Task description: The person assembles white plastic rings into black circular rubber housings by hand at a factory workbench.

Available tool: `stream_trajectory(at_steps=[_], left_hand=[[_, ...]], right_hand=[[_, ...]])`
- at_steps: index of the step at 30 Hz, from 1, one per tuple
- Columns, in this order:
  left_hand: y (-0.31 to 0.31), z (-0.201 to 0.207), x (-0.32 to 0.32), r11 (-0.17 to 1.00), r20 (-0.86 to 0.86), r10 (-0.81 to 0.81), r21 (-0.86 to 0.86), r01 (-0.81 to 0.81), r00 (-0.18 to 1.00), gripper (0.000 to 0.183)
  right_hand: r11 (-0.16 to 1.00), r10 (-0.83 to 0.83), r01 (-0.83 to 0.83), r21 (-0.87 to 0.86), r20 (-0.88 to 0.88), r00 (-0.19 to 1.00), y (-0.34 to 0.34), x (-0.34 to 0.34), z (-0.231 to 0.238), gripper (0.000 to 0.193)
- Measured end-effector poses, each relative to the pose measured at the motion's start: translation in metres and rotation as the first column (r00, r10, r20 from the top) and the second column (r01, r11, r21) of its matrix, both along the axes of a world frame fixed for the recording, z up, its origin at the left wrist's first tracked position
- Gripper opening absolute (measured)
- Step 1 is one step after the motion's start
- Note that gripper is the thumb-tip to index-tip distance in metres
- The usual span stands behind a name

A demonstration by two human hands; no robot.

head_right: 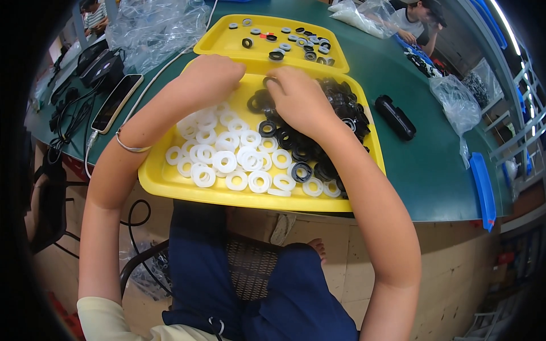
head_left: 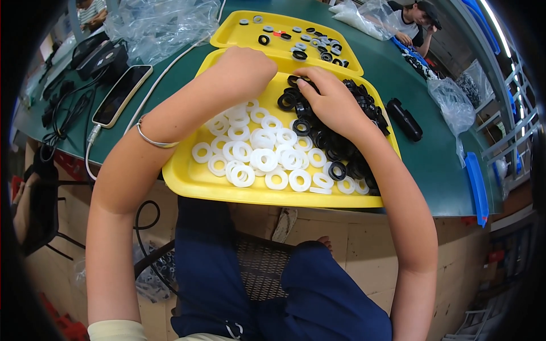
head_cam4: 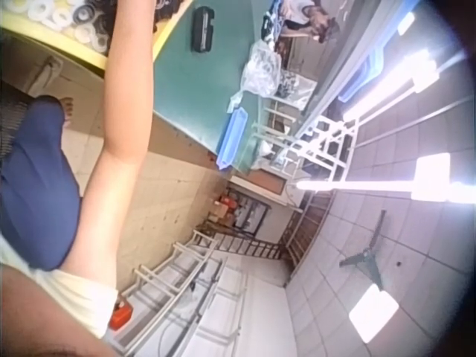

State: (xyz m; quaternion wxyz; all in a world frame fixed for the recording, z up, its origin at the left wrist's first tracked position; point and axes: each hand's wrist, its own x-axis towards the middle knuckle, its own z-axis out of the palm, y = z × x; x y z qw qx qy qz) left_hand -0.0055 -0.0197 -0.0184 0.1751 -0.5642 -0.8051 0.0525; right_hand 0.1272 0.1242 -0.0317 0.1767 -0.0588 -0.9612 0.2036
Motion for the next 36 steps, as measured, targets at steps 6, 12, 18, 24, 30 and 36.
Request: stream_trajectory(at_steps=[6,12,18,24,30,36], left_hand=[[0.005,0.005,0.017,0.991,0.055,0.078,-0.113,-0.071,0.995,0.012],[0.000,0.009,0.018,0.996,0.147,0.064,-0.071,-0.054,0.987,0.031],[0.006,0.000,0.016,0.997,0.205,-0.069,0.057,0.058,0.976,0.023],[0.015,-0.001,0.003,0.941,0.388,-0.138,0.338,-0.001,0.911,0.016],[0.021,-0.005,-0.004,0.840,0.396,-0.215,0.541,-0.038,0.893,0.016],[0.017,0.003,-0.005,0.953,0.680,-0.147,0.291,-0.081,0.718,0.016]], right_hand=[[0.978,0.001,0.030,0.205,-0.150,0.989,0.022,-0.013,-0.015,0.037],[0.974,0.075,-0.010,0.227,-0.281,0.957,0.024,-0.017,-0.023,0.034],[0.960,0.010,0.007,0.278,-0.060,0.998,0.006,-0.003,-0.008,0.028],[0.967,0.039,-0.018,0.256,-0.078,0.996,0.008,-0.002,-0.010,0.028],[0.980,0.081,-0.052,0.194,-0.144,0.986,0.008,-0.003,-0.010,0.026],[0.977,0.042,-0.017,0.211,-0.113,0.993,0.008,-0.001,-0.010,0.028]])
